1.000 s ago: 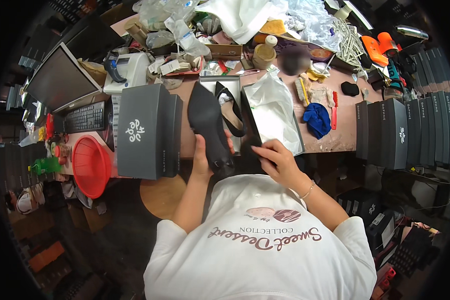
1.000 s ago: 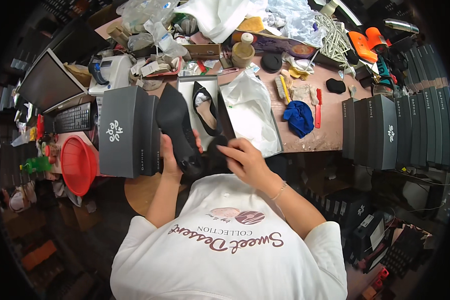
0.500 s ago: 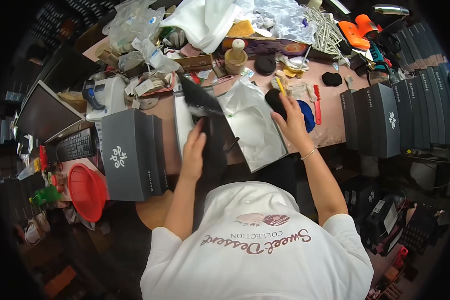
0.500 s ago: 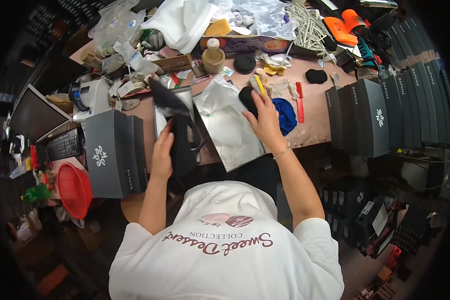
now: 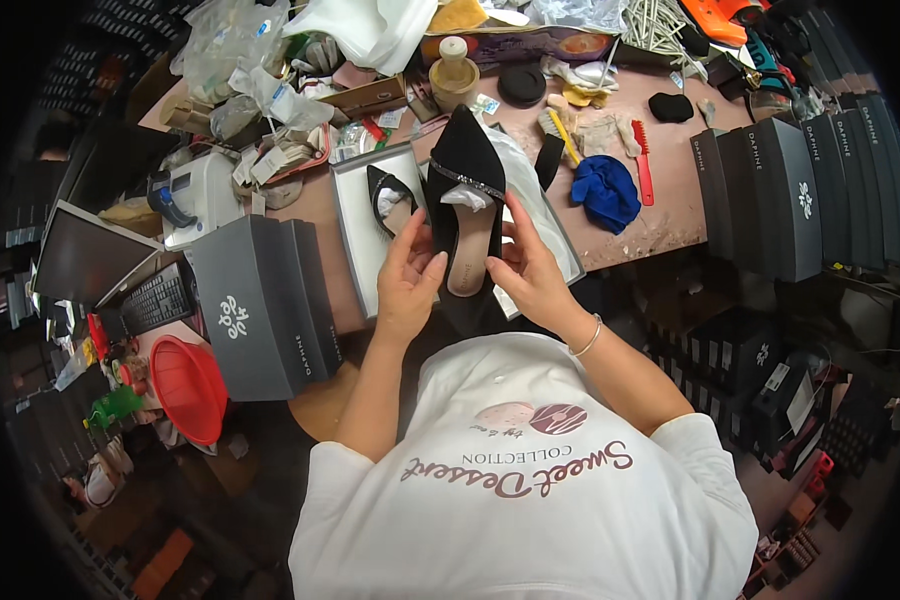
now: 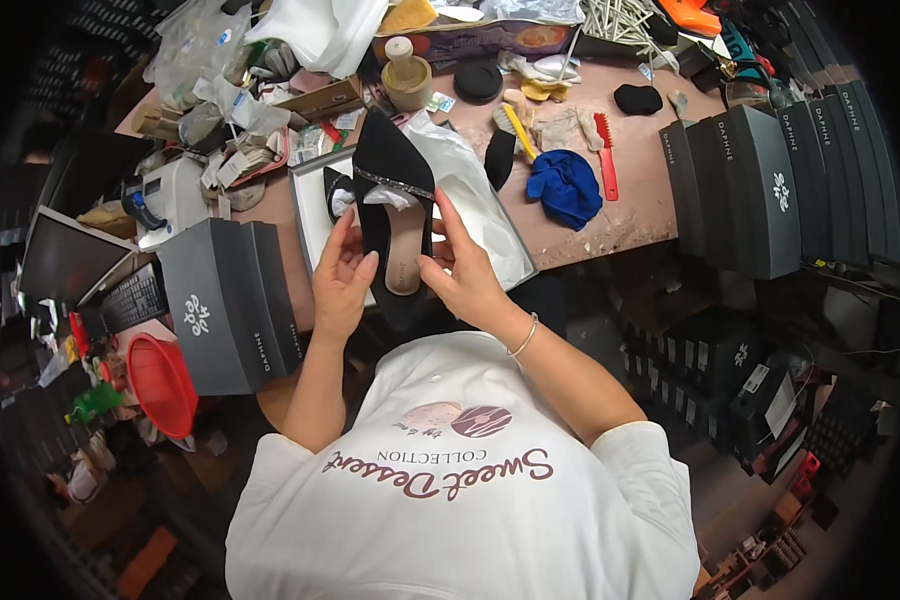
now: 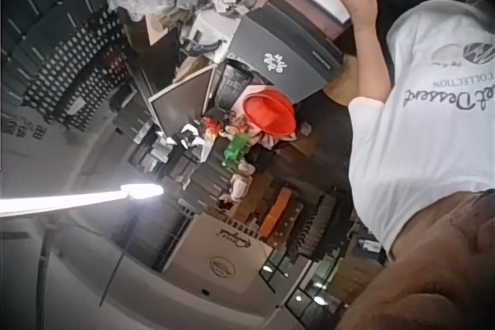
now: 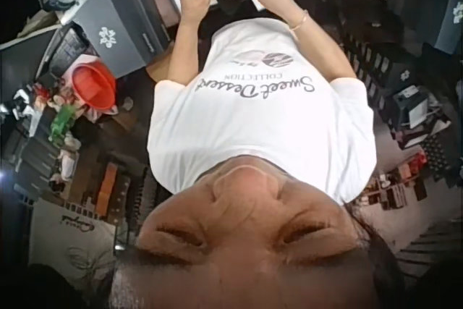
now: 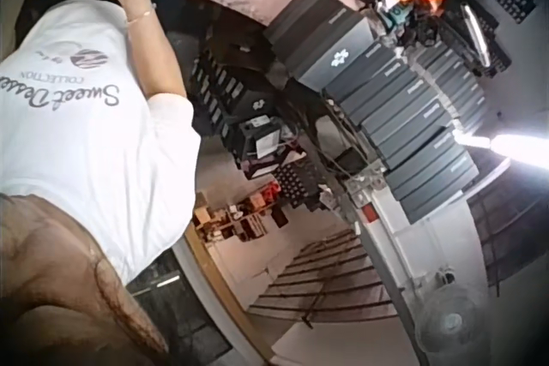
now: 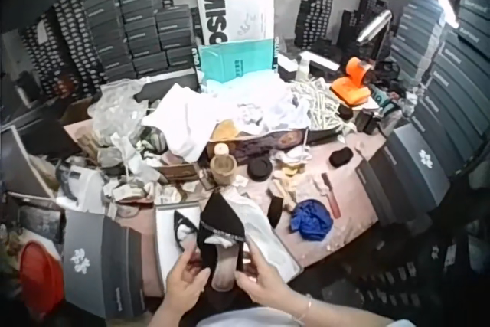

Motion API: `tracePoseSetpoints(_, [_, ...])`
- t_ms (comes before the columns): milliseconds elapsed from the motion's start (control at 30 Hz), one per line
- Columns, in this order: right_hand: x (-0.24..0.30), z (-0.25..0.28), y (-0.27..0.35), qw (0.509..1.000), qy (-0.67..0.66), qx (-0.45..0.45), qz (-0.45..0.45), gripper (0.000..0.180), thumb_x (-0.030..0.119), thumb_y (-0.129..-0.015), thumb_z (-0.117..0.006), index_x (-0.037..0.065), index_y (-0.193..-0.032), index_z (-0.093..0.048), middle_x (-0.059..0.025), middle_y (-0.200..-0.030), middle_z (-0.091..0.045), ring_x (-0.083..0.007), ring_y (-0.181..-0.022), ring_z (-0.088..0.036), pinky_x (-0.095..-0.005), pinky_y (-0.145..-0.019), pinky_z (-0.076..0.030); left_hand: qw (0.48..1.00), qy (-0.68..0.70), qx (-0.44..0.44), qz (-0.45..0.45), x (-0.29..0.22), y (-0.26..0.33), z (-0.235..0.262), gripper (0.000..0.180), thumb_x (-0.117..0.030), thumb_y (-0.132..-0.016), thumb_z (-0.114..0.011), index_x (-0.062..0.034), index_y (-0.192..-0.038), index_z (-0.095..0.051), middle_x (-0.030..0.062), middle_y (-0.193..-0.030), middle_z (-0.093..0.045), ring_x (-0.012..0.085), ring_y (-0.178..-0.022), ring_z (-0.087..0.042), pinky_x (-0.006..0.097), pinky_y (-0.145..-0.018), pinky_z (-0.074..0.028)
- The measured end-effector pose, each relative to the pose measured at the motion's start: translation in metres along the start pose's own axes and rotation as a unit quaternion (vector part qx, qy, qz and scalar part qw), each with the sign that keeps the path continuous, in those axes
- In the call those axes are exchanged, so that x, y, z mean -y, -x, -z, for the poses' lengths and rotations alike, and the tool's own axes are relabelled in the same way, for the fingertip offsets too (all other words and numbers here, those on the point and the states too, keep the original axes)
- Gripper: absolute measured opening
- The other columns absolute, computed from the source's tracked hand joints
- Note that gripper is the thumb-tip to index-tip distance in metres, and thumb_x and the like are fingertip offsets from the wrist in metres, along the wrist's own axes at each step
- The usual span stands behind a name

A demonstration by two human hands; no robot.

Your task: Cleaning and packing shoes into boxes for storage or shipping.

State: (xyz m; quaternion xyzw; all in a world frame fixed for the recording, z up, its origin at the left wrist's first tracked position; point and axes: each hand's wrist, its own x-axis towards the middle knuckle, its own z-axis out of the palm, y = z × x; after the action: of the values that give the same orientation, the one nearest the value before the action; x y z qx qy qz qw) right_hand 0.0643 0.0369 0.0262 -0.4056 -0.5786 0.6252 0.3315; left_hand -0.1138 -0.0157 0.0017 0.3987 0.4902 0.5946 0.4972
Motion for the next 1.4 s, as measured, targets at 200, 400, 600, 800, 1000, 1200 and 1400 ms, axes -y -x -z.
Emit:
tracePoseSetpoints(200, [-0.004,-0.027,0.005,0.954,0.246,0.163,0.060,0.076,0.022,-0.084,-0.063,-0.001,-0.145,-0.024,-0.0306,-0.140,-0.034,-0.0392,-0.120,-0.047,-0.0402,-0.098,-0.042,0.922,0.252,-0.156,0.249,0.008,0.046,-0.004,0.046,-0.012,-0.091,-0.053,-0.0021,-0.134,-0.040,0.0092,-0.125,-0.051,0.0198,-0.117,-0.051,0.035,-0.097,-0.044])
tracePoseSetpoints(400, [0.001,-0.023,0.013,0.913,0.342,0.199,0.100,0.087,0.027,-0.070,-0.075,0.003,-0.141,-0.032,-0.0289,-0.146,-0.024,-0.0427,-0.128,-0.039,-0.0426,-0.101,-0.041,0.935,0.291,-0.133,0.151,0.001,0.037,-0.009,0.046,-0.012,-0.094,-0.052,-0.0045,-0.137,-0.037,0.0068,-0.130,-0.048,0.0174,-0.122,-0.044,0.034,-0.103,-0.035])
tracePoseSetpoints(600, [0.003,0.086,0.018,0.996,0.085,0.011,0.014,0.072,0.013,-0.073,-0.069,-0.004,-0.135,-0.038,-0.0132,-0.127,-0.054,-0.0194,-0.116,-0.051,-0.0324,-0.100,-0.039,0.871,-0.482,-0.048,-0.083,0.001,-0.087,0.008,0.050,-0.024,-0.083,-0.067,-0.0010,-0.125,-0.053,0.0206,-0.131,-0.045,0.0341,-0.125,-0.043,0.049,-0.108,-0.026])
tracePoseSetpoints(800, [0.010,0.115,0.040,0.995,-0.058,-0.066,-0.042,0.055,0.013,-0.075,-0.066,-0.004,-0.125,-0.047,-0.0088,-0.100,-0.065,-0.0135,-0.091,-0.060,-0.0268,-0.085,-0.047,0.765,-0.636,-0.007,-0.107,0.099,-0.157,0.026,0.030,-0.023,-0.083,-0.064,-0.0035,-0.106,-0.064,0.0175,-0.113,-0.058,0.0324,-0.119,-0.049,0.058,-0.105,-0.023])
tracePoseSetpoints(1000, [-0.003,0.111,0.055,0.962,-0.240,-0.040,-0.127,0.055,0.023,-0.072,-0.066,-0.005,-0.117,-0.051,-0.0152,-0.100,-0.066,-0.0182,-0.088,-0.064,-0.0292,-0.079,-0.052,0.961,-0.220,-0.152,-0.073,0.034,-0.197,0.058,0.016,-0.013,-0.096,-0.046,0.0004,-0.095,-0.055,0.0031,-0.079,-0.058,0.0086,-0.073,-0.050,0.026,-0.065,-0.042])
tracePoseSetpoints(1200, [0.051,0.099,0.048,0.954,-0.276,0.106,-0.045,0.070,0.035,-0.066,-0.072,-0.008,-0.118,-0.051,-0.0184,-0.098,-0.065,-0.0237,-0.088,-0.065,-0.0332,-0.080,-0.052,0.841,-0.366,-0.154,-0.367,-0.092,-0.171,0.009,0.012,-0.005,-0.090,-0.055,-0.0020,-0.101,-0.059,0.0086,-0.084,-0.059,0.0211,-0.074,-0.058,0.032,-0.069,-0.046])
tracePoseSetpoints(1400, [0.110,0.081,0.053,0.939,-0.281,0.182,-0.073,0.081,0.031,-0.068,-0.075,-0.011,-0.129,-0.042,-0.0186,-0.100,-0.064,-0.0242,-0.089,-0.067,-0.0329,-0.081,-0.052,0.876,-0.292,-0.029,-0.384,-0.085,-0.119,-0.035,0.021,0.006,-0.083,-0.056,-0.0021,-0.101,-0.060,0.0151,-0.091,-0.060,0.0316,-0.083,-0.060,0.036,-0.073,-0.047])
